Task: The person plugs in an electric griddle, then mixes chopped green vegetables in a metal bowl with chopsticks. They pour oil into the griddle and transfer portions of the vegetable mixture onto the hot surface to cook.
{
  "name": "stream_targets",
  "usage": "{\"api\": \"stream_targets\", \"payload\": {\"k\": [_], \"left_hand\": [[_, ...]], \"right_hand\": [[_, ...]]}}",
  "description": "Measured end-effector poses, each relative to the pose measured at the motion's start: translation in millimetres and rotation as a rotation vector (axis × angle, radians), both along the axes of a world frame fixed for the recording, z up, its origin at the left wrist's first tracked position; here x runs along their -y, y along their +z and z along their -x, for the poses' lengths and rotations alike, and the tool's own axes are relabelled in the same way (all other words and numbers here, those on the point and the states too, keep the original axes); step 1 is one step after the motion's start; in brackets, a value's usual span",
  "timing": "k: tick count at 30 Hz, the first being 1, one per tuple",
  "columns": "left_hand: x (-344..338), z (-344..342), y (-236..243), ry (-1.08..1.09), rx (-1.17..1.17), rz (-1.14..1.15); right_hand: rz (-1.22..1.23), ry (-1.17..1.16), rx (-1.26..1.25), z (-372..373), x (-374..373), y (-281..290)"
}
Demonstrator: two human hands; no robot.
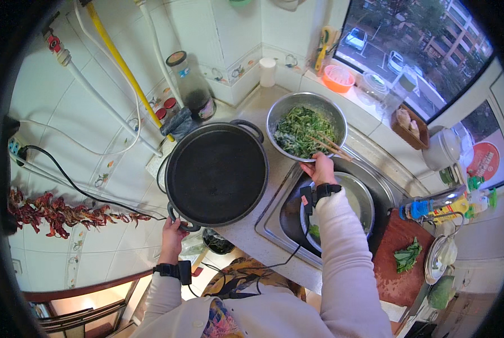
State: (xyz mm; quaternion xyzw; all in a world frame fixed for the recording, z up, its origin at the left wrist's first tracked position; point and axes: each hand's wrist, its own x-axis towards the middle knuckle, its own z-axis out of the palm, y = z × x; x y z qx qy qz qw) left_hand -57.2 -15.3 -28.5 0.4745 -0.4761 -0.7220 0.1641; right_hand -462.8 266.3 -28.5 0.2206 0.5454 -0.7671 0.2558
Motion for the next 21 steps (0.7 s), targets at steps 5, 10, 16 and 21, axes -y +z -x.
{"api": "stream_targets", "payload": {"k": [5, 10, 16, 21], "left_hand": [[12.2, -3.3, 1.5, -0.078, 0.052, 0.08], [19.9, -16.0, 6.7, -0.226, 0.172, 0.12], [107.6, 14.2, 44.1, -0.155, 0.233, 0.643], [154.2, 88.6, 87.6, -0.291, -0.024, 0.516]], "right_hand": [[0.015, 0.034, 0.008, 0.1, 12.6, -4.2], [0.02, 0.065, -0.097, -10.6, 16.0, 6.1], [-0.02, 0.264, -0.037, -81.3, 23.1, 19.6], [-0.201, 0.229, -0.314, -106.6, 34.0, 53.0]]}}
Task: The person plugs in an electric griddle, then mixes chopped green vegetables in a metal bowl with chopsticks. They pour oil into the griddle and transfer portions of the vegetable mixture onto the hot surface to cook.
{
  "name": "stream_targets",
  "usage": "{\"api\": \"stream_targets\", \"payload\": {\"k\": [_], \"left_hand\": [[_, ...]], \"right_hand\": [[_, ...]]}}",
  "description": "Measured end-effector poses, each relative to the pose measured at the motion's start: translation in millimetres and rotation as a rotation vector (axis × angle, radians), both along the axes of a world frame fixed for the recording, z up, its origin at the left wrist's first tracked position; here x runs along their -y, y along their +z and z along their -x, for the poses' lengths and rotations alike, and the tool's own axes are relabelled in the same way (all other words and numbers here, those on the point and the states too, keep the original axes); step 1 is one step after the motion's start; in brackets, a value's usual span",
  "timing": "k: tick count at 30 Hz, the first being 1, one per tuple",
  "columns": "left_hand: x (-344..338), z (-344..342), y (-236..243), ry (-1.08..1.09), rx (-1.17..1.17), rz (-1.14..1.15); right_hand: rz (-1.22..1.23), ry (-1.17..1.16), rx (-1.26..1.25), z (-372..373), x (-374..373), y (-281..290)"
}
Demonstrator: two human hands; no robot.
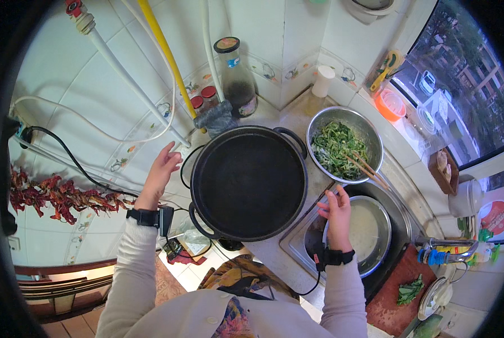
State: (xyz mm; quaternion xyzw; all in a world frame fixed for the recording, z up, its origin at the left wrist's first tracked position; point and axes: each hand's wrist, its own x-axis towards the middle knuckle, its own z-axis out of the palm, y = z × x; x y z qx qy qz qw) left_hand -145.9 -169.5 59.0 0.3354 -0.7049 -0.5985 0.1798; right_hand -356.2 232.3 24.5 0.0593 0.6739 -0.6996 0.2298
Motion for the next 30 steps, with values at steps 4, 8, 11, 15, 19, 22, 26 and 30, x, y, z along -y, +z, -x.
{"api": "stream_targets", "payload": {"k": [4, 8, 11, 15, 19, 22, 26, 30], "left_hand": [[-0.8, 14.1, -3.3, -0.032, 0.041, -0.073], [-2.1, -4.7, -23.9, -0.082, 0.068, -0.062], [1.4, -27.3, -32.0, -0.083, 0.057, -0.066], [7.3, -57.9, -38.8, 0.02, 0.165, -0.102], [19.8, -73.3, -42.1, -0.05, 0.204, -0.164], [24.7, -75.9, -38.3, -0.079, 0.133, -0.175], [21.2, -81.0, -34.9, -0.096, 0.119, -0.207], [7.8, -102.4, -40.8, -0.077, 0.102, -0.269]], "right_hand": [[-0.044, 0.182, -0.19, 11.3, 21.1, 50.9], [-0.228, 0.517, -0.51, 16.2, 69.5, 96.9], [-0.301, 0.732, -0.628, 9.0, 108.2, 112.8], [-0.433, 0.927, -0.918, 1.8, 157.5, 113.5], [-0.492, 0.954, -1.065, 12.2, 221.6, 113.8], [-0.44, 0.917, -1.117, 12.3, 256.5, 120.6], [-0.367, 1.094, -0.956, -18.6, 261.3, 133.1], [-0.405, 1.07, -0.86, -42.4, 220.8, 144.3]]}}
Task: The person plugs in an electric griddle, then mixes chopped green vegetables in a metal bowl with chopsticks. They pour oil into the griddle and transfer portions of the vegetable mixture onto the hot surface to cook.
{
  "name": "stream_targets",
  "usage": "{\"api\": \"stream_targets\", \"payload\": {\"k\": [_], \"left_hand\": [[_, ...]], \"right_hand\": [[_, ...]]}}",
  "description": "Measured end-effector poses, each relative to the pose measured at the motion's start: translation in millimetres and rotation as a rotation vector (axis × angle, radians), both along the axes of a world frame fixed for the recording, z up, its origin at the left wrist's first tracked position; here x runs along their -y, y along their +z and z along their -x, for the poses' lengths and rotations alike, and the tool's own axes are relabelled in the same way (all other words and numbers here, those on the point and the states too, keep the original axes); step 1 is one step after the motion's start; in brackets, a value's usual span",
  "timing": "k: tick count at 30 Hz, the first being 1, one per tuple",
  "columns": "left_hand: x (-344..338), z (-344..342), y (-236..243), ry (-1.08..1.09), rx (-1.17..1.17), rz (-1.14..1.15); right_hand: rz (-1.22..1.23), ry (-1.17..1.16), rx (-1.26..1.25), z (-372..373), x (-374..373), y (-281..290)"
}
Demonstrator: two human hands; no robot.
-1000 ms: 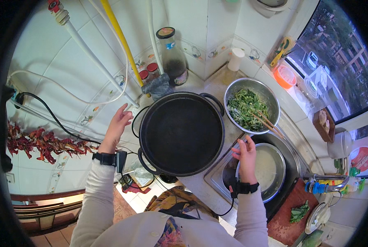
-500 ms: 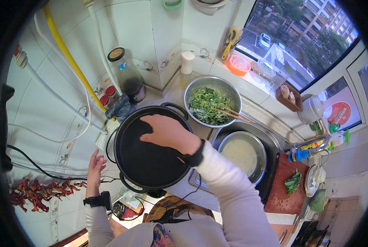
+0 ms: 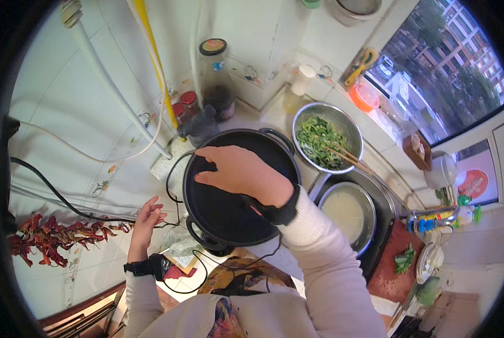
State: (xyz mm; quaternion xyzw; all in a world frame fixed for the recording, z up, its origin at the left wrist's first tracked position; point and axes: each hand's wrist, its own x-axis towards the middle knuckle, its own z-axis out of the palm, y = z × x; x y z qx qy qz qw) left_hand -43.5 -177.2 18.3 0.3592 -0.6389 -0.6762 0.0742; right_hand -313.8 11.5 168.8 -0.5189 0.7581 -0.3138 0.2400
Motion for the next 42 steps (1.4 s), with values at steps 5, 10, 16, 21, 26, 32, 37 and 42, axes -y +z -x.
{"api": "stream_targets", "payload": {"k": [5, 10, 16, 21, 26, 32, 37, 42], "left_hand": [[-34.8, -13.3, -12.5, -0.004, -0.002, -0.052], [-76.2, 5.4, -31.1, -0.051, 0.055, 0.102], [-83.4, 11.5, -45.4, -0.097, 0.004, 0.298], [-78.2, 15.9, -34.3, -0.148, 0.104, 0.232], [-80.7, 39.9, 1.9, -0.182, 0.028, 1.023], [-89.0, 82.1, 22.4, -0.534, 0.049, 1.247], [-105.9, 87.5, 19.7, -0.658, 0.118, 1.314], [-111.5, 71.7, 17.7, -0.579, -0.111, 1.053]], "right_hand": [[-0.036, -0.251, 0.214, 15.0, -96.0, -21.7], [-0.036, -0.821, 0.345, 7.6, -175.4, -96.0], [0.05, -1.024, 0.504, -8.7, -187.4, -158.8], [0.132, -1.016, 0.646, -6.4, -189.0, -168.3], [0.186, -1.056, 0.751, -5.3, -187.8, -171.9], [0.208, -1.083, 0.723, -8.4, -204.6, -153.6], [0.308, -1.117, 0.771, -22.7, -231.9, -144.6], [0.223, -1.112, 0.812, -40.7, -261.7, -150.3]]}}
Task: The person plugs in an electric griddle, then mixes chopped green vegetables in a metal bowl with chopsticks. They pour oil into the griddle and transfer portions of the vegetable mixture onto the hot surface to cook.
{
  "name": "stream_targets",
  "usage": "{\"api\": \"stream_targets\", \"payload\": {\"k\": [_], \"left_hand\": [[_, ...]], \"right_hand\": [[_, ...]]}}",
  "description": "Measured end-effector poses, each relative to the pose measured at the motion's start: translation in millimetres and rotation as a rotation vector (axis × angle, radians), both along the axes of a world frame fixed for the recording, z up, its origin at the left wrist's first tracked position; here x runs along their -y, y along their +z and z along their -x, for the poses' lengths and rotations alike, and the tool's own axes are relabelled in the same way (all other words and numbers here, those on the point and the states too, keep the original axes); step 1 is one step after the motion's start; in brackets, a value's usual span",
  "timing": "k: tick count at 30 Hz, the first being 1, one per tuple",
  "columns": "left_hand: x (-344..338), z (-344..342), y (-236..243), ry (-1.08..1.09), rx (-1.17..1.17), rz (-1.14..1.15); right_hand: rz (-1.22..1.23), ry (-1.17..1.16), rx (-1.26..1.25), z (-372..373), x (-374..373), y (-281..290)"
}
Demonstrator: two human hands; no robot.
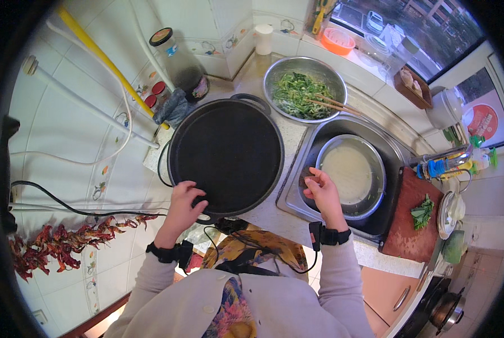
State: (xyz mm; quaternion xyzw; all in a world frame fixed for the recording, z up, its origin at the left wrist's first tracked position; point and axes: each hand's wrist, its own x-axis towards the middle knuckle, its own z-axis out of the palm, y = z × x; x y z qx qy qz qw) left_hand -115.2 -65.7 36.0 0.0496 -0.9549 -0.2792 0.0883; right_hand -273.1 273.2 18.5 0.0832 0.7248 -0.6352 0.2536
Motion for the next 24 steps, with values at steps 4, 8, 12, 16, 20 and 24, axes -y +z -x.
{"api": "stream_targets", "payload": {"k": [4, 8, 12, 16, 20, 24], "left_hand": [[13.1, -15.2, 2.1, 0.254, -0.102, -0.11], [15.8, -31.1, 7.2, 0.297, -0.134, -0.145], [-4.3, -42.2, 8.2, 0.382, -0.068, -0.382], [-33.4, -61.1, 8.0, 0.396, -0.037, -0.596], [-56.6, -82.7, 8.7, 0.486, 0.047, -0.708], [-67.1, -92.1, 14.9, 0.509, 0.083, -0.76]], "right_hand": [[-0.022, -0.047, 0.024, -4.1, -25.2, -0.8], [0.006, -0.114, -0.02, 21.1, -32.7, -0.5], [0.154, -0.233, -0.035, 89.6, -11.1, -7.4], [0.169, -0.216, 0.076, 163.7, 20.2, -24.5], [0.399, -0.294, 0.148, 196.5, 37.0, -48.2], [0.536, -0.401, 0.177, 178.1, 12.5, -52.3]]}}
